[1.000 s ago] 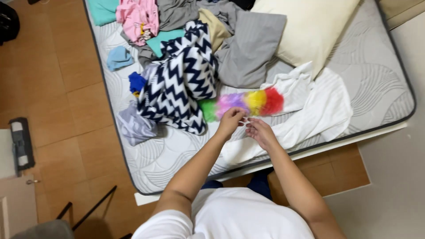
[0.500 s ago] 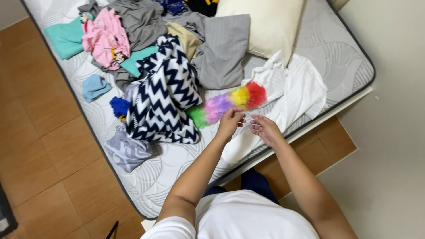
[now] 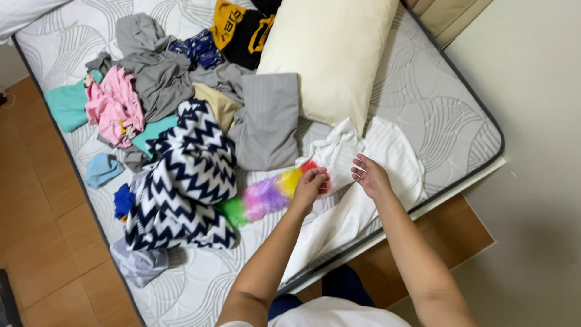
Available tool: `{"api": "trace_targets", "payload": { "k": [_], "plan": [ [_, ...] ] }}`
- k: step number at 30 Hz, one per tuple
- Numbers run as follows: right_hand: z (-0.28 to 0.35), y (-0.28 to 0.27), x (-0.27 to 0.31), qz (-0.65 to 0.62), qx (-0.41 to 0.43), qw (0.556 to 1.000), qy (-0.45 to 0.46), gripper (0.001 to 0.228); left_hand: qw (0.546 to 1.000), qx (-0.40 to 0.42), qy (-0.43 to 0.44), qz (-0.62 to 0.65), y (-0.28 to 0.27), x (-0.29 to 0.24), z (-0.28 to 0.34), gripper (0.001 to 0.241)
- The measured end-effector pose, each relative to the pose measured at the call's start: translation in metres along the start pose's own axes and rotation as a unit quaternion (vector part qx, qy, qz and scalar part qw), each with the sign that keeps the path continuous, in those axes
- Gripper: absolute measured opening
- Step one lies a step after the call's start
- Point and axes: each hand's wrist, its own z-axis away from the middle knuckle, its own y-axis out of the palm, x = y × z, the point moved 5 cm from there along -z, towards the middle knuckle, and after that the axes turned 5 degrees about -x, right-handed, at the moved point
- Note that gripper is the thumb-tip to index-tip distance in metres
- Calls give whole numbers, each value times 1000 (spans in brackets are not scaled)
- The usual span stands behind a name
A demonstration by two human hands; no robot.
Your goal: The person puts a pillow into a white striped pillowcase on a bed, smoothing the fabric and tucking the edges. They then pick up a second pillow and a white pillowcase, insert the pillow into the case, and adjust the fit.
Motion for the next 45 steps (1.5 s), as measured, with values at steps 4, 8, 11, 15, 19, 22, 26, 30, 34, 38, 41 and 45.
{"api": "trace_targets", "payload": {
  "k": [4,8,11,15,19,22,26,30,34,38,41,45],
  "plan": [
    [-86,-10,33,21,-36,999,-6,33,1000,-6,-11,20,32,-1,-33,31],
    [-168,-7,40,43,-28,998,-23,34,1000,-17,-23,-1,39,0,-55,33],
    [-190,9,50,93,-34,995,-12,33,999,-38,-26,-8,41,-9,-63,33],
    [-208,41,57,146,-24,989,13,33,998,-55,-31,-24,41,-29,-73,32],
    [-250,53,50,96,-26,994,41,42,998,-44,-31,-33,45,-31,-82,32],
    [-252,80,75,134,-54,987,65,54,999,-38,-30,-22,50,-36,-85,32],
    [-235,131,165,-45,12,995,-87,50,999,-26,-18,-10,50,-46,-81,32],
    [-109,189,272,-166,177,956,-163,65,997,-11,27,69,25,-62,-71,34],
    [77,235,275,-132,265,930,-218,70,982,-56,7,181,0,-94,-28,49],
    [178,242,210,-161,374,889,-210,71,938,115,81,316,7,-161,39,76],
    [240,230,135,-126,420,882,-171,68,898,154,129,391,-13,-183,97,83],
    [299,220,46,134,312,916,-213,78,905,32,138,402,-76,-195,168,81]
  ]
}}
